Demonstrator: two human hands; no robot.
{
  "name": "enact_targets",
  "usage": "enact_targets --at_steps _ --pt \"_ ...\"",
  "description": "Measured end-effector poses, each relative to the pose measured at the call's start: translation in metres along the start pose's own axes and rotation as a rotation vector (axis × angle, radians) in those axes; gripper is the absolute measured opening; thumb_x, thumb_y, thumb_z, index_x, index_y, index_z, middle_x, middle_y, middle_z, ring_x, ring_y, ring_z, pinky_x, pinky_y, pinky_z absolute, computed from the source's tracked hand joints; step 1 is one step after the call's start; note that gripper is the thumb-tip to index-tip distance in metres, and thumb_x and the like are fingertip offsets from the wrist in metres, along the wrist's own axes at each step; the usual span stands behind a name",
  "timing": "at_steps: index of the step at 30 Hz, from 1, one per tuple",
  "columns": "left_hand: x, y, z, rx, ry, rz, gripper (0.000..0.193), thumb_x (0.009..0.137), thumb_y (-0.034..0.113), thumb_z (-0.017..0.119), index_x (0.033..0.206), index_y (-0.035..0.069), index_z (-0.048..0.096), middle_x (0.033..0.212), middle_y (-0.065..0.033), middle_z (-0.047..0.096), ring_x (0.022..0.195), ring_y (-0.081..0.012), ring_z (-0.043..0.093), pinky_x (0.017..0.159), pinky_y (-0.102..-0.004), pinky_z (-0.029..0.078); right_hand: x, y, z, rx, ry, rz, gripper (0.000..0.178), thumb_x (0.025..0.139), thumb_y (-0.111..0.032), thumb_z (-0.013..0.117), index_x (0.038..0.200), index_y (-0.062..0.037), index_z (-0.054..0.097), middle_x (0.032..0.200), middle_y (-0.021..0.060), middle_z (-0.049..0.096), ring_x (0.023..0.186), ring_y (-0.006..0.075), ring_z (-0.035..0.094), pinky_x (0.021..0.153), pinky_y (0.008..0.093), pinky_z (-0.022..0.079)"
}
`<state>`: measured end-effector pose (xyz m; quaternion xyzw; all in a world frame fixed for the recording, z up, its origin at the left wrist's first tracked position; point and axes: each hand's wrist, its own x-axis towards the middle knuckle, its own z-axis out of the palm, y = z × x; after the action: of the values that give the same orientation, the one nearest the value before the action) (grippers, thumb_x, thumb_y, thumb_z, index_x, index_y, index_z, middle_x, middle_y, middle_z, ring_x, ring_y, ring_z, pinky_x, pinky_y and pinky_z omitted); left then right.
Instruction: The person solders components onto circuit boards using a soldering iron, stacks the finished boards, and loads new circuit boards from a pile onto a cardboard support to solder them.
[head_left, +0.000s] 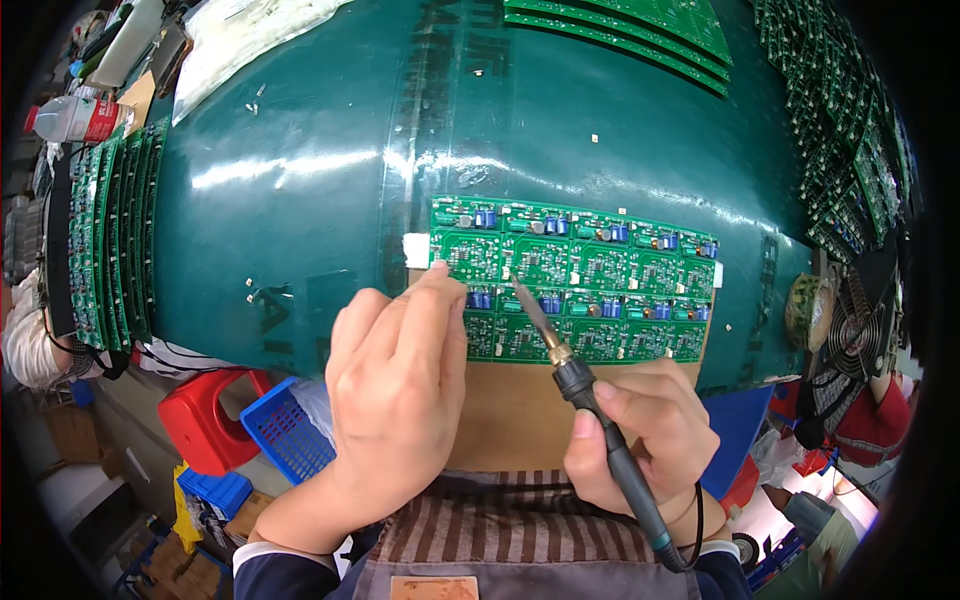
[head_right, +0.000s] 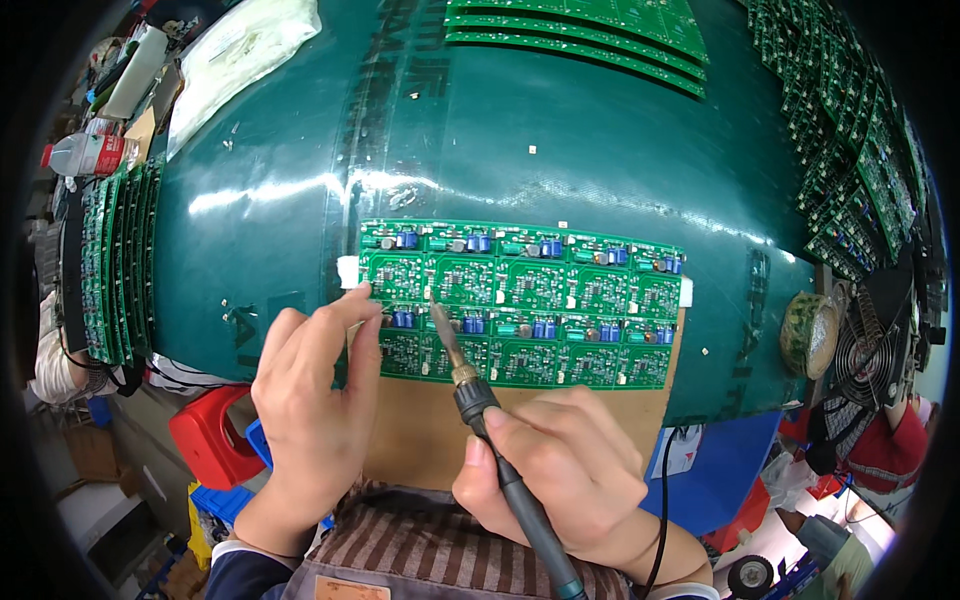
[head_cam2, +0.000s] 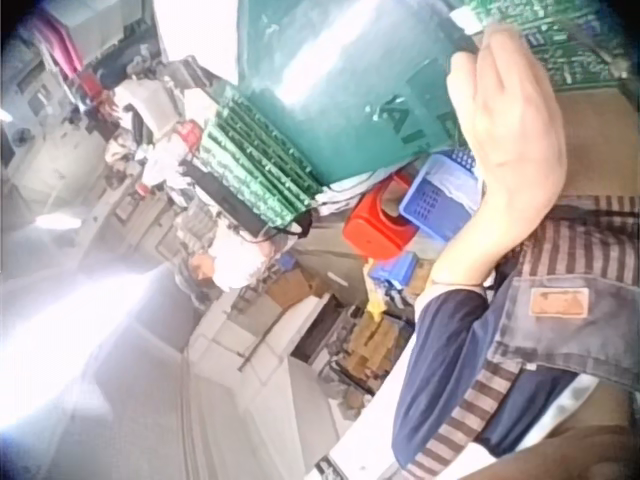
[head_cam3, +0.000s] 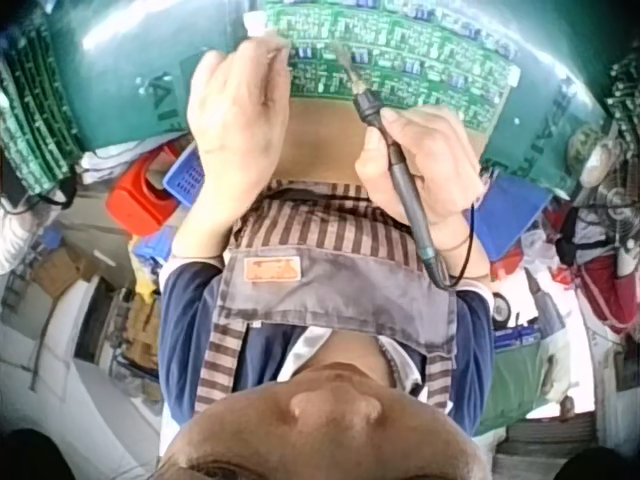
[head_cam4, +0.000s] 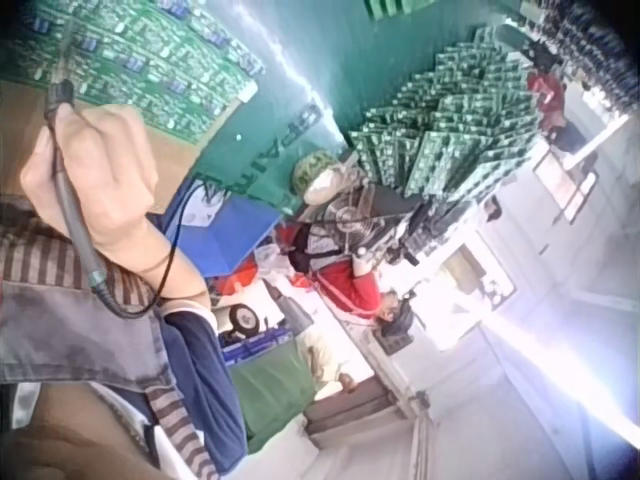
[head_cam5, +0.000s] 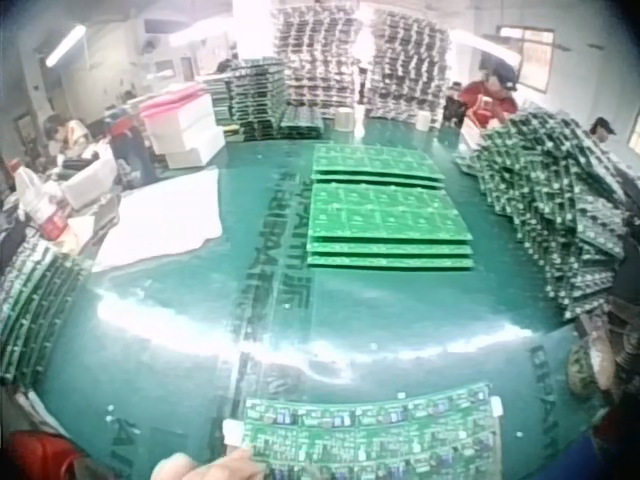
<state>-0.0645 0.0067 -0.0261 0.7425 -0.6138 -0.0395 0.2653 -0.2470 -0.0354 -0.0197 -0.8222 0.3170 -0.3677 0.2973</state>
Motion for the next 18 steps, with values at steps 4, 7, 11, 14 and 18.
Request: enact_targets --at_steps 4,7,11,14,18 --pt "-0.004 -0.007 0.001 -0.028 0.006 0.014 0.020 0.075 -0.006 0.071 0.092 0.002 0.065 0.091 -0.0088 0.070 0.060 -0.0216 0.053 0.058 -0.0324 0.046 0.003 -0.002 0.007 0.034 0.007 -0.002 0.026 0.066 -0.001 0.073 0.089 0.0037 0.062 0.073 0.0124 0.062 0.058 0.0237 0.060 0.051 0.0310 0.050" --pt "-0.004 -0.008 0.004 -0.062 0.042 0.000 0.019 0.074 -0.006 0.071 0.090 0.002 0.066 0.090 -0.0092 0.071 0.059 -0.0211 0.053 0.057 -0.0317 0.046 0.006 -0.002 0.014 0.045 0.010 0.012 0.023 0.066 0.000 0.073 0.087 0.0048 0.062 0.072 0.0131 0.062 0.057 0.0240 0.061 0.050 0.0312 0.050" --pt "-0.002 -0.010 0.003 -0.089 0.046 -0.019 0.019 0.073 -0.007 0.071 0.090 0.001 0.067 0.089 -0.0098 0.071 0.059 -0.0203 0.053 0.056 -0.0310 0.046 0.006 -0.002 0.022 0.056 0.054 0.022 0.020 0.066 -0.001 0.072 0.083 0.0057 0.063 0.069 0.0134 0.062 0.055 0.0245 0.061 0.050 0.0312 0.050" --pt "-0.002 -0.014 0.003 -0.087 0.030 0.007 0.020 0.071 -0.007 0.071 0.089 0.002 0.068 0.090 -0.0100 0.071 0.059 -0.0197 0.053 0.056 -0.0307 0.047 0.007 -0.003 0.024 0.053 0.053 0.027 0.020 0.067 -0.002 0.072 0.083 0.0057 0.063 0.068 0.0131 0.062 0.054 0.0243 0.060 0.049 0.0311 0.050" --pt "-0.002 -0.016 0.003 -0.056 0.015 0.077 0.022 0.068 -0.002 0.069 0.090 -0.001 0.067 0.092 -0.0142 0.070 0.062 -0.0223 0.056 0.061 -0.0319 0.049 0.009 -0.007 0.024 0.008 0.008 0.006 0.019 0.067 -0.002 0.072 0.082 0.0053 0.063 0.068 0.0122 0.061 0.054 0.0237 0.060 0.049 0.0310 0.050"
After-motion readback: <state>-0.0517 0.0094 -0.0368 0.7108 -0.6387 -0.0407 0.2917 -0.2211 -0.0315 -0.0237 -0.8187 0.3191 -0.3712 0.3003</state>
